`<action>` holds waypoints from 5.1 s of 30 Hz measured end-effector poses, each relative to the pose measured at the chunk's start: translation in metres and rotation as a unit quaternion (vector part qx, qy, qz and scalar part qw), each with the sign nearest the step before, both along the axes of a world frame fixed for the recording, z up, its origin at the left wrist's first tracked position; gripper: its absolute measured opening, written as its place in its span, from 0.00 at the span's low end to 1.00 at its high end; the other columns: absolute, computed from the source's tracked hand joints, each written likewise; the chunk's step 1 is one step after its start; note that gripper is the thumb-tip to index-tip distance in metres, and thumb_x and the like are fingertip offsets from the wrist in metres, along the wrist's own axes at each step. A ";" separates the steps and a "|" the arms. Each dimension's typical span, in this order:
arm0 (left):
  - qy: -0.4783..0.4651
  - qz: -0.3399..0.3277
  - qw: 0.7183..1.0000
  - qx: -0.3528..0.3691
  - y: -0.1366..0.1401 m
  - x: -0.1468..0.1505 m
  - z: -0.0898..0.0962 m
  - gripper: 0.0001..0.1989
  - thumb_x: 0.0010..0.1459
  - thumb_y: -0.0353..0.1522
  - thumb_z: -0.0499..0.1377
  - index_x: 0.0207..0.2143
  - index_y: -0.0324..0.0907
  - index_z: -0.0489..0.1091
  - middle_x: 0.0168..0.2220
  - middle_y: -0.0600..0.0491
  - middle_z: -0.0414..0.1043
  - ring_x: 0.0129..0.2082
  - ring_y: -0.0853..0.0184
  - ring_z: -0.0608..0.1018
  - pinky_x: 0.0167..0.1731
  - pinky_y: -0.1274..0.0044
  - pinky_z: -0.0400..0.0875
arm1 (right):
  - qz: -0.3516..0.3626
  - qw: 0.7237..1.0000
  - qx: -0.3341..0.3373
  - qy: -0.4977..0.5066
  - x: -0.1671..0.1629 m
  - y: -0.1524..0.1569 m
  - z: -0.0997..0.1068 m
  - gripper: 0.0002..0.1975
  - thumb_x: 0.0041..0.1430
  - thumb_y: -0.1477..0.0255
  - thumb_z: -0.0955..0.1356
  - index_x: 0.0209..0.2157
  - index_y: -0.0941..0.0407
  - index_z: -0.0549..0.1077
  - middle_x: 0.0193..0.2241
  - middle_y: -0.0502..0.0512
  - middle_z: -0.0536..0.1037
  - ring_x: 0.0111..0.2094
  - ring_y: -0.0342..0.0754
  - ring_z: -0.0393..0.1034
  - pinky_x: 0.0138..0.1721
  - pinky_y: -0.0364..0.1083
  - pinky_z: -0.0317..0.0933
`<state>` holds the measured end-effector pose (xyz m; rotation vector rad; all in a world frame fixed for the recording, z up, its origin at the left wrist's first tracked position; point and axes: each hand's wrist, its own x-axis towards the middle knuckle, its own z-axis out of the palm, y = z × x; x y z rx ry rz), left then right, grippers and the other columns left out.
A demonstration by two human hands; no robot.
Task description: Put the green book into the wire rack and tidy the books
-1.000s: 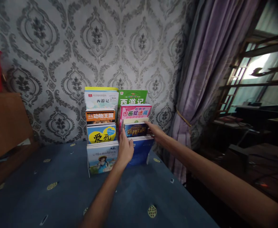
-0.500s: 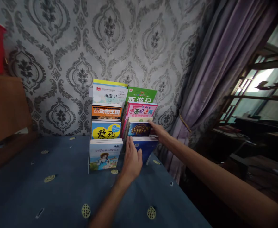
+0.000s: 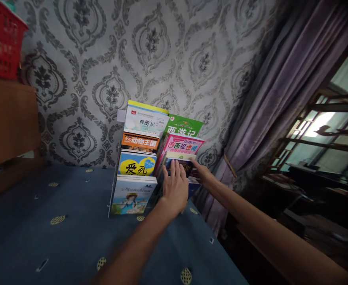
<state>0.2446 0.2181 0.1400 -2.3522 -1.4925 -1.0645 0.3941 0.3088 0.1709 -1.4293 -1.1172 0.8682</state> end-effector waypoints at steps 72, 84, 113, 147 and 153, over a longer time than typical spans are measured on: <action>-0.276 0.027 0.960 -0.029 -0.042 -0.181 -0.139 0.32 0.68 0.35 0.44 0.70 0.35 0.40 0.70 0.37 0.47 0.71 0.58 0.50 0.68 0.59 0.50 | 0.088 0.982 0.164 -0.018 -0.170 -0.102 -0.162 0.29 0.54 0.53 0.68 0.54 0.53 0.71 0.54 0.60 0.76 0.56 0.59 0.68 0.60 0.58 0.58; -0.330 0.006 0.943 -0.031 -0.034 -0.171 -0.139 0.31 0.67 0.35 0.45 0.70 0.36 0.43 0.70 0.40 0.47 0.71 0.58 0.52 0.68 0.58 0.50 | 0.024 0.980 0.190 -0.043 -0.173 -0.093 -0.176 0.25 0.53 0.53 0.68 0.49 0.53 0.75 0.48 0.60 0.80 0.51 0.61 0.71 0.56 0.59 0.62; -0.343 -0.039 0.937 -0.048 -0.038 -0.182 -0.108 0.32 0.67 0.38 0.46 0.70 0.37 0.44 0.70 0.40 0.50 0.69 0.58 0.56 0.67 0.60 0.51 | 0.047 0.974 0.218 -0.047 -0.173 -0.098 -0.125 0.18 0.49 0.62 0.68 0.42 0.53 0.72 0.39 0.58 0.81 0.42 0.60 0.73 0.49 0.57 0.64; -0.390 -0.084 0.911 -0.105 0.009 -0.212 -0.016 0.37 0.64 0.49 0.48 0.68 0.36 0.49 0.70 0.41 0.48 0.71 0.58 0.52 0.69 0.65 0.46 | 0.050 0.971 0.222 -0.078 -0.159 -0.049 -0.039 0.32 0.56 0.49 0.64 0.54 0.57 0.73 0.58 0.65 0.73 0.62 0.60 0.64 0.64 0.59 0.56; -0.389 -0.085 0.916 -0.049 -0.011 -0.207 0.028 0.30 0.66 0.41 0.48 0.66 0.36 0.54 0.69 0.40 0.53 0.69 0.56 0.57 0.68 0.62 0.51 | 0.063 0.948 0.292 -0.108 -0.160 -0.074 -0.013 0.34 0.55 0.46 0.63 0.53 0.57 0.73 0.56 0.67 0.74 0.59 0.61 0.67 0.60 0.60 0.61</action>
